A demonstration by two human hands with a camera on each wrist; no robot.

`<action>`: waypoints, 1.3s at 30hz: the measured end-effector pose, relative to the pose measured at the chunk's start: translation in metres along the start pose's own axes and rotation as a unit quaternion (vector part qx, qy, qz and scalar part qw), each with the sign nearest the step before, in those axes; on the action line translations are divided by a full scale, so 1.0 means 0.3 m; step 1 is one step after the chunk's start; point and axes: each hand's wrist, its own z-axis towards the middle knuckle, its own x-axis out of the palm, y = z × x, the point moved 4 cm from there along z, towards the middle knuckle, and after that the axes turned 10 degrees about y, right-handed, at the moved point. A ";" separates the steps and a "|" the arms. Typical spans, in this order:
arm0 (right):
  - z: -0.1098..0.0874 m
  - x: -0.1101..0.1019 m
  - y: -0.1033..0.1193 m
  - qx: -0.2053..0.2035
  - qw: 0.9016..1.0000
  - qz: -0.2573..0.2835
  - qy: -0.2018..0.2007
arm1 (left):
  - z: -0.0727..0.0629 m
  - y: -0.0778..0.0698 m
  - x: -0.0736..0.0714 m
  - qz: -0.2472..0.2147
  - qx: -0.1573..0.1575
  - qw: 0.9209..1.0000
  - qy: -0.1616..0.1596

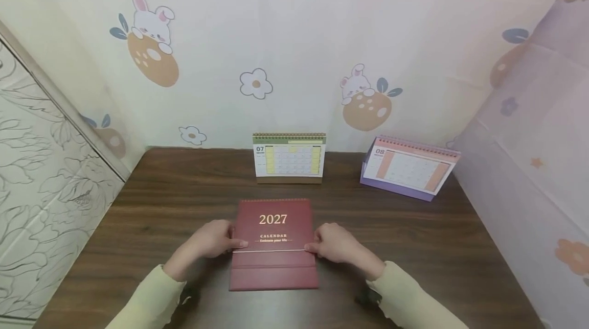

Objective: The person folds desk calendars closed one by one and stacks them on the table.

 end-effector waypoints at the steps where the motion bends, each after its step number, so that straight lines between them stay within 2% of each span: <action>1: 0.010 0.005 0.013 -0.002 1.000 0.002 0.002 | -0.007 0.014 -0.009 -0.002 -0.006 1.000 -0.001; 12: 0.149 0.081 0.161 -0.006 1.000 -0.004 0.022 | -0.092 0.184 -0.102 -0.034 -0.035 0.999 0.014; 19: 0.244 0.142 0.274 -0.021 1.000 -0.012 0.017 | -0.153 0.297 -0.180 -0.057 -0.029 0.998 0.025; 25: 0.314 0.172 0.350 -0.036 0.999 -0.021 0.030 | -0.189 0.367 -0.241 -0.045 -0.025 0.998 0.019; 32: 0.355 0.191 0.403 -0.058 0.997 -0.039 0.034 | -0.199 0.431 -0.258 -0.028 -0.039 0.999 0.018; 39: 0.383 0.205 0.420 -0.052 0.994 -0.087 0.026 | -0.187 0.467 -0.253 -0.040 -0.066 0.997 0.017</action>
